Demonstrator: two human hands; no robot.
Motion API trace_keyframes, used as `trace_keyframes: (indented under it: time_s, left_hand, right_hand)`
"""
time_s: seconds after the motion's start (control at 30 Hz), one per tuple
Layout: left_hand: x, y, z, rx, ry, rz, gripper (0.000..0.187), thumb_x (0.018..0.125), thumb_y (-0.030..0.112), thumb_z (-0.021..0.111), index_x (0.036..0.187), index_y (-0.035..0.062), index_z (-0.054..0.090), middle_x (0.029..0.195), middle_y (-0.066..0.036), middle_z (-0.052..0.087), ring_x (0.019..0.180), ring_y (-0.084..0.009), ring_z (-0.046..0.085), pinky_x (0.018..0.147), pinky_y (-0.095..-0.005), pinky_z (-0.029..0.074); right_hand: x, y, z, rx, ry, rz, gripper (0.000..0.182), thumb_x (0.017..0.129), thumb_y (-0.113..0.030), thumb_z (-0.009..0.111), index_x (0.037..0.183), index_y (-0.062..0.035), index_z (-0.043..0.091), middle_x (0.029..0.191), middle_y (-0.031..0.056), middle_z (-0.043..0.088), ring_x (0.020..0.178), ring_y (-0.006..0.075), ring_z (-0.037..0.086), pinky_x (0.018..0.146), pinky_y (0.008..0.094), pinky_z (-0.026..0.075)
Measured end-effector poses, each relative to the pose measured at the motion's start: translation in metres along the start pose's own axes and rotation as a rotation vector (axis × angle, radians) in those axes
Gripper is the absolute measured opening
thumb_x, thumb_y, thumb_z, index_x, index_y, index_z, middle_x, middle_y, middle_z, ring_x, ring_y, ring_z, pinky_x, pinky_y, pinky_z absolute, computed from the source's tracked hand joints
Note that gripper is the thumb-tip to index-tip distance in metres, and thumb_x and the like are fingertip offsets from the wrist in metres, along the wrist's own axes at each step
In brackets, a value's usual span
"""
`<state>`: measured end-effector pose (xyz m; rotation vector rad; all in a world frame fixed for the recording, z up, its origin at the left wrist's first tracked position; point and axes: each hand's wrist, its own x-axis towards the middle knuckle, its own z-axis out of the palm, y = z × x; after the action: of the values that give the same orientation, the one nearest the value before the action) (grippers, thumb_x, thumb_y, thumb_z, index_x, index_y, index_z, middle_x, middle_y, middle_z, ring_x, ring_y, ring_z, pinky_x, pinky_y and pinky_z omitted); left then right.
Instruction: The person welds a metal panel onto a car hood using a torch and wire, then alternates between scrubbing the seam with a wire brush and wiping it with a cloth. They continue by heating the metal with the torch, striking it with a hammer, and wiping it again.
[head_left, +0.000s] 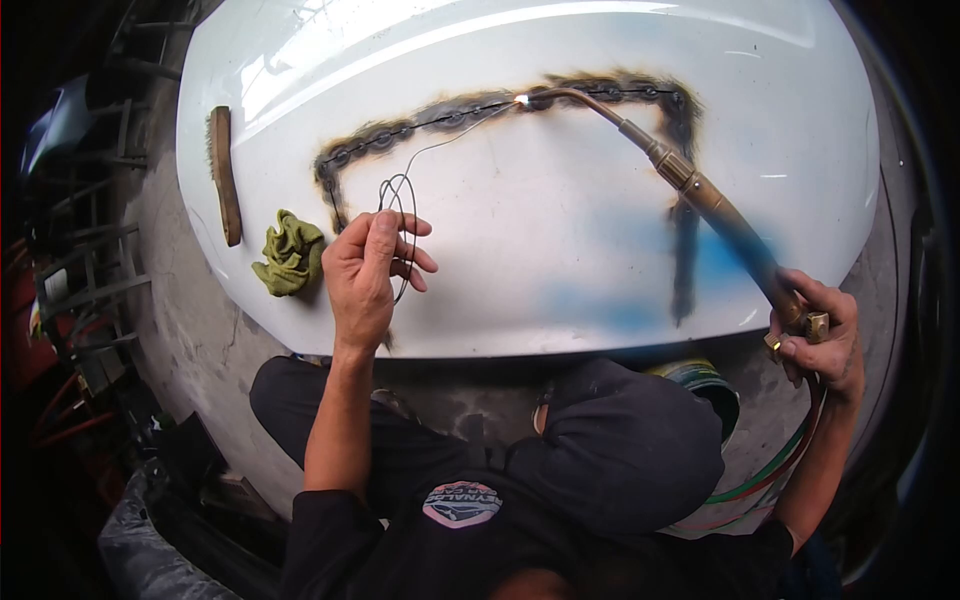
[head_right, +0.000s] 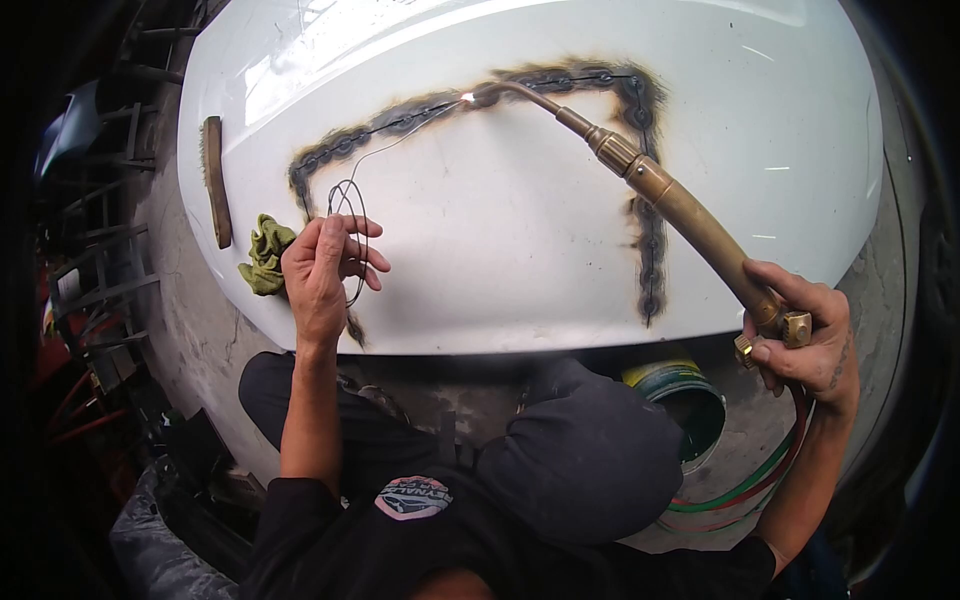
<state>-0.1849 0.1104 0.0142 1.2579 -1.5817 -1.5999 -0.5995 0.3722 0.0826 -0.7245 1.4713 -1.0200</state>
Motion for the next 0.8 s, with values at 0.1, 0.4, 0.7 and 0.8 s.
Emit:
trace_keyframes:
  time_s: [0.1,0.4,0.7,0.8]
  left_hand:
    - [0.0002,-0.0003,0.0002,0.001,-0.001,0.002,0.043,0.111,0.028,0.048,0.100,-0.0097,0.063,0.098,-0.021,0.068,0.065,-0.0199,0.070,0.048,-0.0271,0.056]
    - [-0.0003,-0.0005,-0.0006,-0.007,0.003,0.008,0.042,0.111,0.027,0.048,0.101,-0.0097,0.063,0.097,-0.021,0.069,0.064,-0.0198,0.070,0.048,-0.0272,0.056]
    - [0.0002,-0.0014,0.0005,-0.015,-0.001,0.002,0.042,0.111,0.028,0.048,0.100,-0.0095,0.063,0.098,-0.021,0.069,0.065,-0.0200,0.070,0.048,-0.0270,0.056]
    - [0.0003,-0.0007,0.0010,-0.010,-0.001,0.003,0.042,0.111,0.028,0.048,0.100,-0.0095,0.063,0.098,-0.021,0.068,0.065,-0.0200,0.070,0.048,-0.0270,0.056]
  right_hand:
    - [0.0000,0.0011,-0.0008,0.000,-0.003,0.003,0.071,0.074,-0.006,0.083,0.140,0.0011,0.060,0.078,0.0098,0.067,0.049,0.0101,0.061,0.040,0.0228,0.046]
    - [-0.0003,-0.0001,-0.0011,0.002,-0.021,0.000,0.071,0.075,-0.007,0.084,0.141,0.0012,0.059,0.077,0.0097,0.067,0.050,0.0101,0.061,0.041,0.0226,0.047]
    - [-0.0013,0.0024,-0.0026,-0.013,-0.011,0.008,0.071,0.075,-0.006,0.083,0.141,0.0007,0.059,0.078,0.0096,0.067,0.051,0.0103,0.061,0.041,0.0230,0.048]
    - [-0.0013,0.0026,-0.0022,-0.010,-0.011,0.004,0.071,0.075,-0.006,0.083,0.141,0.0007,0.059,0.078,0.0096,0.067,0.052,0.0103,0.062,0.041,0.0232,0.047]
